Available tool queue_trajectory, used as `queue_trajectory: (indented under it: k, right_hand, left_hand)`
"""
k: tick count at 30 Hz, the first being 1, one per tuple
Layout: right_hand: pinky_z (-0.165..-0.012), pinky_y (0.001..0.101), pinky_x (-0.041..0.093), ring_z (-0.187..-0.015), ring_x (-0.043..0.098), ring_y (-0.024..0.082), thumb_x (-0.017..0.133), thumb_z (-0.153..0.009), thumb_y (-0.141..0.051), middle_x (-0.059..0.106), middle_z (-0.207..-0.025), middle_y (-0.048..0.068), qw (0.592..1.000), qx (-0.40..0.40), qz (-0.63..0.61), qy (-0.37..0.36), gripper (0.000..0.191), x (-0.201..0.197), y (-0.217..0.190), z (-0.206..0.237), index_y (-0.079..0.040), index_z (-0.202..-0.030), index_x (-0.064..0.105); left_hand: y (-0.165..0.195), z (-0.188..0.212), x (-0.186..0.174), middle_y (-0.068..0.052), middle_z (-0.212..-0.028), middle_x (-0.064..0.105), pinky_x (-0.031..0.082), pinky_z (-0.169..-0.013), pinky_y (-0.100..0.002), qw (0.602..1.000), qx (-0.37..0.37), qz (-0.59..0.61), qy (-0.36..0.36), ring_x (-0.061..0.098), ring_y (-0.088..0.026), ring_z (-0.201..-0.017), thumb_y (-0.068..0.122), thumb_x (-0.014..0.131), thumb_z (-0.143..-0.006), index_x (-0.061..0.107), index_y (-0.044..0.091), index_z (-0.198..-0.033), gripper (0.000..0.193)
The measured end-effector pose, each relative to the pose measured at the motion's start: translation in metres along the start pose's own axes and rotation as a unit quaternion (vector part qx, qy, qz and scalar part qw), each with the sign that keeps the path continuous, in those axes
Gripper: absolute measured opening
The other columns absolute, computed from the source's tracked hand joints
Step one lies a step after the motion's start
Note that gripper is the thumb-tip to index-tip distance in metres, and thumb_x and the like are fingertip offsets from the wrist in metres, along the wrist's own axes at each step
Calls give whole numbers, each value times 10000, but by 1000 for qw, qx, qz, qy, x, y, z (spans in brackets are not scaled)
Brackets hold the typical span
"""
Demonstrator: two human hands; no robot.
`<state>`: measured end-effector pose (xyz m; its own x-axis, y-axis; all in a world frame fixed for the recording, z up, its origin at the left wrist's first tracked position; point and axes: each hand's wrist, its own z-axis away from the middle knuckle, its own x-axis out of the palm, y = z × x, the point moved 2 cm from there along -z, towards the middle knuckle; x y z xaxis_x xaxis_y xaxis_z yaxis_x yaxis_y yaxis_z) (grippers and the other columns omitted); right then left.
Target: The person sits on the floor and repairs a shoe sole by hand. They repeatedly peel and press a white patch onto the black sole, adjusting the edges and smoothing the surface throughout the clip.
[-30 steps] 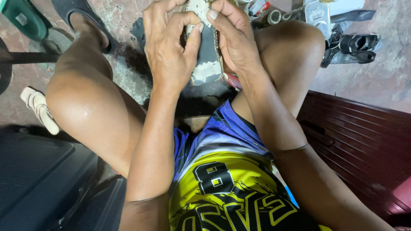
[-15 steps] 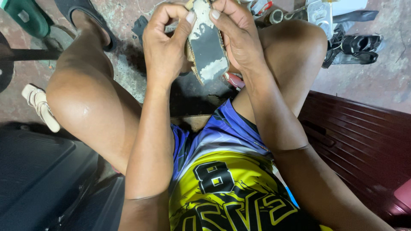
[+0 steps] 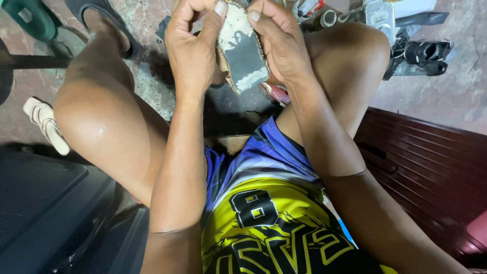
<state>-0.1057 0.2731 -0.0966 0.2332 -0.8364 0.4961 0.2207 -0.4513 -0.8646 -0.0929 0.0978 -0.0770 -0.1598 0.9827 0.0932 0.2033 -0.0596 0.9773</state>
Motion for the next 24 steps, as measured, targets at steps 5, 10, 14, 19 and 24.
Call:
queue_trajectory:
  k: [5, 10, 14, 19, 24]
  right_hand:
    - [-837, 244, 474, -904, 564, 58, 718, -1063, -76, 632, -963, -21, 989, -39, 133, -49, 145, 1, 7, -4, -47, -1024, 581]
    - [-841, 233, 490, -937, 590, 59, 735, -1071, -51, 659, -995, -6, 986, -24, 158, -42, 130, 0, 8, -6, -35, -1048, 607]
    - [-929, 262, 521, -993, 628, 77, 707, -1063, -30, 689, -1059, 25, 989, 2, 138, -60, 98, 3, 4, -8, -14, -1121, 630]
    - [-1003, 259, 518, -1066, 628, 81, 660, -1063, -4, 676, -1160, 33, 989, 21, 99, -105, 163, 9, -5, -6, 0, -1218, 609]
    - [-963, 246, 513, -1025, 621, 71, 614, -1055, -31, 673, -1111, 17, 992, 16, 85, -88, 140, 11, -6, -3, -7, -1193, 604]
  left_hand:
    - [-4, 3, 7, 65, -815, 583, 400, -688, -230, 998, -57, 30, 27, 471, -36, -753, 64, 751, -1029, 679, 27, -943, 119]
    - [-3, 4, 8, 81, -729, 538, 325, -605, -236, 996, -67, 35, 48, 403, -29, -671, 65, 732, -1042, 675, 25, -920, 141]
    - [-7, 3, 6, 88, -723, 461, 269, -596, -242, 994, -59, 56, 71, 347, -33, -664, 61, 724, -1051, 643, 17, -908, 170]
    - [-15, 2, 5, 89, -703, 436, 256, -580, -246, 995, -54, 40, 80, 334, -32, -647, 61, 719, -1044, 646, 17, -893, 173]
    - [-18, 4, 1, 61, -771, 488, 323, -643, -265, 997, -34, 30, 69, 392, -54, -717, 86, 705, -1078, 633, 4, -929, 185]
